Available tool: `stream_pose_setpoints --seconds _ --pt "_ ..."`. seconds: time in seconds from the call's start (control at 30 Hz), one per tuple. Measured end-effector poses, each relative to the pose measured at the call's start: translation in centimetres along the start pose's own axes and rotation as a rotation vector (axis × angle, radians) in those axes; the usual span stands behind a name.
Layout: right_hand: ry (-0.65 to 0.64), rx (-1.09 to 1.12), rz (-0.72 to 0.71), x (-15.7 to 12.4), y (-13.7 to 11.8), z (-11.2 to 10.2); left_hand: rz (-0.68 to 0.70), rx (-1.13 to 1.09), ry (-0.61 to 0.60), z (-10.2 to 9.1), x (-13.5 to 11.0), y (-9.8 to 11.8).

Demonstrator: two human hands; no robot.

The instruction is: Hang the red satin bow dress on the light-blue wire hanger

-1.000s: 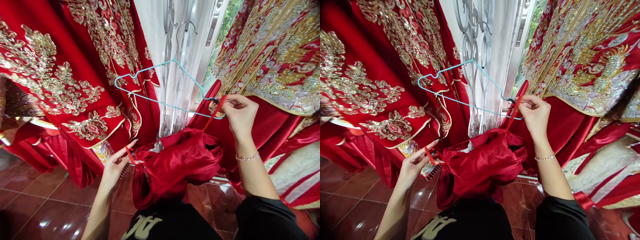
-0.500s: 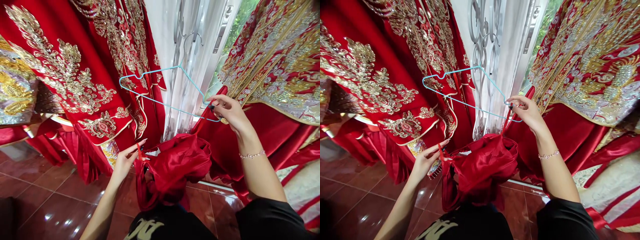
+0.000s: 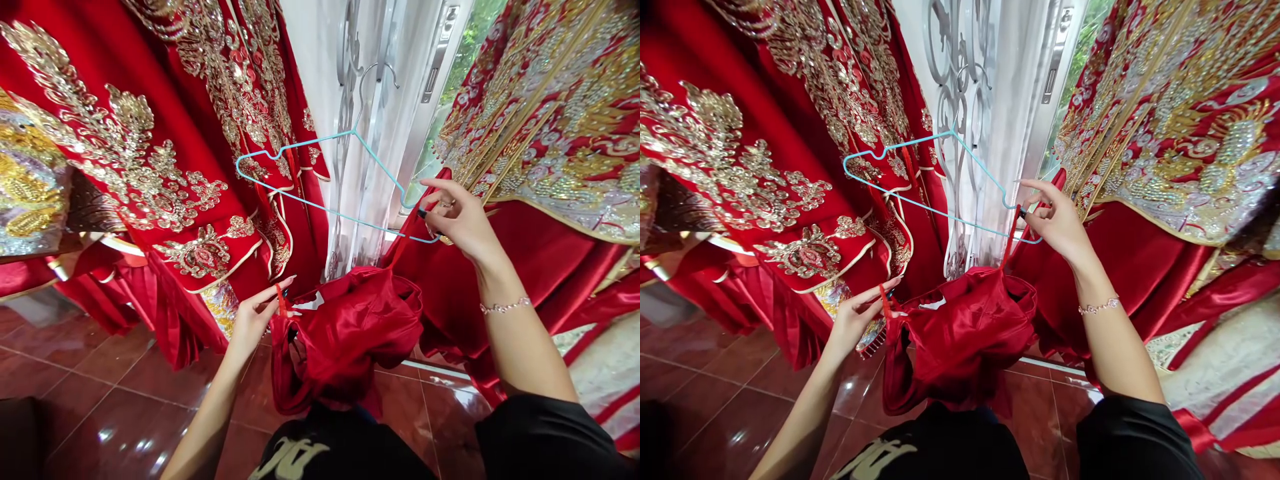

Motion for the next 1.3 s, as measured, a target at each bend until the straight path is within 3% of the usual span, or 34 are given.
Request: stream_pose_setpoints --seconds 0.37,0.57,0.8,1.0,1.3 --pt "-0.030 0.092 0.059 -0.1 -0.2 0.1 -0.028 0.003 0.021 -0.5 -0.5 -0.6" --pt "0.028 0.115 0.052 0.5 0.6 0.3 -0.014 0.025 0.044 -0.6 -0.4 -0.3" --pt "-0.108 0.124 0.054 2.1 2.0 -0.4 -0.014 0.070 0.102 -1.1 -0.3 -0.7" --pt "-0.232 0.195 0.120 2.3 2.4 -1.3 0.011 0.089 0.069 -1.0 -0.3 -0.7" --pt "-0.196 0.276 0.168 2.8 2.4 -1.2 0.004 0.100 0.033 -0.8 -0.3 -0.8"
Point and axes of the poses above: each hand's wrist, its own x-axis towards the middle knuckle, its own z-axis out of the palm, y = z × x, the point moved 2 cm from there along x, towards the middle knuckle, and after that the axes turned 2 degrees about -z, right-handed, at the moved point
